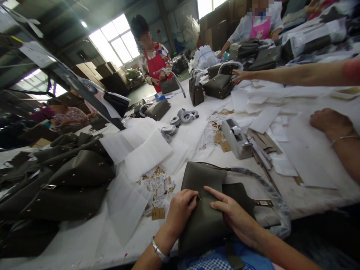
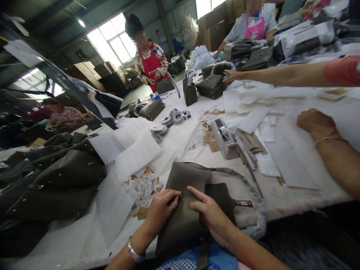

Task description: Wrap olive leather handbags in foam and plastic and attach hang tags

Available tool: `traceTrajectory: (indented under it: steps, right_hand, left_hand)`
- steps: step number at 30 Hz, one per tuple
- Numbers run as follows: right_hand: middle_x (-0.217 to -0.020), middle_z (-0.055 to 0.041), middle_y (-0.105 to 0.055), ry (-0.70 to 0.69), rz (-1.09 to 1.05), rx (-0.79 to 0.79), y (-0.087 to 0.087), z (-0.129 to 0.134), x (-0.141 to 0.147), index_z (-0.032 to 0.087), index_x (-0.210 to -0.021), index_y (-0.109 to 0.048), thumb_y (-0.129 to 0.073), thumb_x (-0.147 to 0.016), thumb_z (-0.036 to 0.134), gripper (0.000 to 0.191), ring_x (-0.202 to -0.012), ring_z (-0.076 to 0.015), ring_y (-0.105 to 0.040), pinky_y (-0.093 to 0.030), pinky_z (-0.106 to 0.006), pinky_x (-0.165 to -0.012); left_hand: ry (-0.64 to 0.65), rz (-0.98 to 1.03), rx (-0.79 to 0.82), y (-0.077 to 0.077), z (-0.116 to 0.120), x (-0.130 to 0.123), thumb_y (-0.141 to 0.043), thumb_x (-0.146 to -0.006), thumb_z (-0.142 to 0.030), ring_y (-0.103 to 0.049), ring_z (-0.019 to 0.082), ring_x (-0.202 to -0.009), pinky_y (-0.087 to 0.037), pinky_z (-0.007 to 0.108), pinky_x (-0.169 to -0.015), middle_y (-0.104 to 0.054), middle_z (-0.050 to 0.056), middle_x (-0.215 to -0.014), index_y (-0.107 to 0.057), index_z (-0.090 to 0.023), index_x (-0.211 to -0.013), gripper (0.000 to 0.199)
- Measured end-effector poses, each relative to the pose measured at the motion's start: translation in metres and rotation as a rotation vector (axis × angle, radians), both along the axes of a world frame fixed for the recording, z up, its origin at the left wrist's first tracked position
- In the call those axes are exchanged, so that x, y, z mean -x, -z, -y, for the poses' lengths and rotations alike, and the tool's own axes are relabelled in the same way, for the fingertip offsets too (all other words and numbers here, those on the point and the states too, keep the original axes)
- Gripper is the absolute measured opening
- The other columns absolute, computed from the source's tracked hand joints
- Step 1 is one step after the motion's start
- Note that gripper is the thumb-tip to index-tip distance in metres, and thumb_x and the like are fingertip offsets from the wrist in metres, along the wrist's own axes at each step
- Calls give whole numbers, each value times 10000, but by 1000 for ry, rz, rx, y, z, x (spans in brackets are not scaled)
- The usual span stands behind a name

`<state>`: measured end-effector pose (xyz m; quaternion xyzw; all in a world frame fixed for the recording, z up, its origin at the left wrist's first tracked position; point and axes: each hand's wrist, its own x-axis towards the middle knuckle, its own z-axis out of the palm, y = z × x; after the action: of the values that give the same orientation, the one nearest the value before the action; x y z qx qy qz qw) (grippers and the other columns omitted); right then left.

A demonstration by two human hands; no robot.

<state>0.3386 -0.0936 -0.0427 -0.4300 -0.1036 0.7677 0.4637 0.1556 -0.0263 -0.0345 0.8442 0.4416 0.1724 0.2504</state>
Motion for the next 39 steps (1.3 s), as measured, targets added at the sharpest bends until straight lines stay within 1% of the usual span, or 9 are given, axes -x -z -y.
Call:
traceTrajectory:
  steps: [6, 11, 14, 16, 19, 28, 34, 36, 39]
  right_hand:
    - [-947, -16, -736, -2, 10, 3, 0, 0, 0, 233, -1442, -489, -712, -684, 256, 791, -771, -162, -671, -499, -246, -661]
    - [-910, -7, -733, 9, 17, 8, 1, 0, 0, 251, -1440, -493, -707, -689, 256, 781, -773, -167, -669, -491, -245, -656]
    - [-869, 0, -729, 5, 20, 10, -3, 0, -1, 256, -1444, -489, -702, -703, 255, 771, -760, -164, -665, -482, -238, -644]
    - [-905, -7, -733, 1, 17, 6, -6, 0, -1, 252, -1444, -490, -696, -711, 247, 762, -772, -163, -667, -481, -235, -650]
    - [-929, -12, -732, -2, 20, -1, -9, 1, -2, 244, -1447, -489, -683, -727, 240, 745, -784, -162, -667, -481, -235, -657]
    - [-844, 7, -722, -7, 39, -29, -6, 1, 0, 244, -1451, -481, -649, -753, 219, 718, -767, -154, -662, -474, -228, -645]
    - [-945, 0, -741, -18, 93, -83, -5, -1, -3, 249, -1452, -480, -659, -713, 205, 761, -737, -146, -651, -483, -228, -634]
    - [-987, 0, -740, -25, 133, -112, -3, -2, -4, 257, -1440, -497, -646, -715, 196, 742, -735, -139, -648, -482, -223, -629]
    - [-987, 2, -739, -45, 172, -132, 0, -1, -6, 269, -1436, -505, -631, -726, 199, 724, -764, -147, -660, -499, -232, -656]
  left_hand:
    - [-12, 42, -21, 4, -1, 3, -609, -889, -120, -704, 170, -853, -550, 275, -791, -747, 14, -938, -726, -230, -998, 194]
    - [38, 87, -63, 6, 0, 10, -574, -939, -160, -709, 151, -914, -558, 253, -839, -756, 7, -1008, -706, -238, -1075, 205]
    - [56, 106, -97, 5, 2, 13, -625, -926, -219, -706, 151, -931, -560, 244, -849, -751, 9, -1023, -686, -234, -1091, 176]
    - [64, 106, -123, 4, 3, 14, -655, -909, -238, -703, 148, -906, -562, 238, -833, -746, 4, -992, -681, -235, -1053, 146]
    - [81, 96, -173, 5, 5, 13, -605, -941, -221, -695, 140, -883, -560, 234, -822, -731, 4, -957, -672, -233, -1005, 93]
    - [107, 54, -287, 6, 10, 14, -515, -980, -192, -687, 169, -903, -565, 270, -834, -713, 49, -968, -649, -209, -1027, 142]
    - [135, 74, -217, 4, 7, 10, -497, -975, -188, -647, 183, -1071, -520, 288, -953, -681, 76, -1156, -644, -220, -1065, 175]
    - [121, 84, -159, 2, 6, 7, -508, -964, -202, -652, 184, -1037, -520, 288, -929, -690, 65, -1122, -653, -227, -1022, 158]
    - [37, 101, -43, -4, 2, 2, -531, -941, -216, -664, 169, -870, -526, 276, -818, -709, 35, -941, -651, -223, -930, 120]
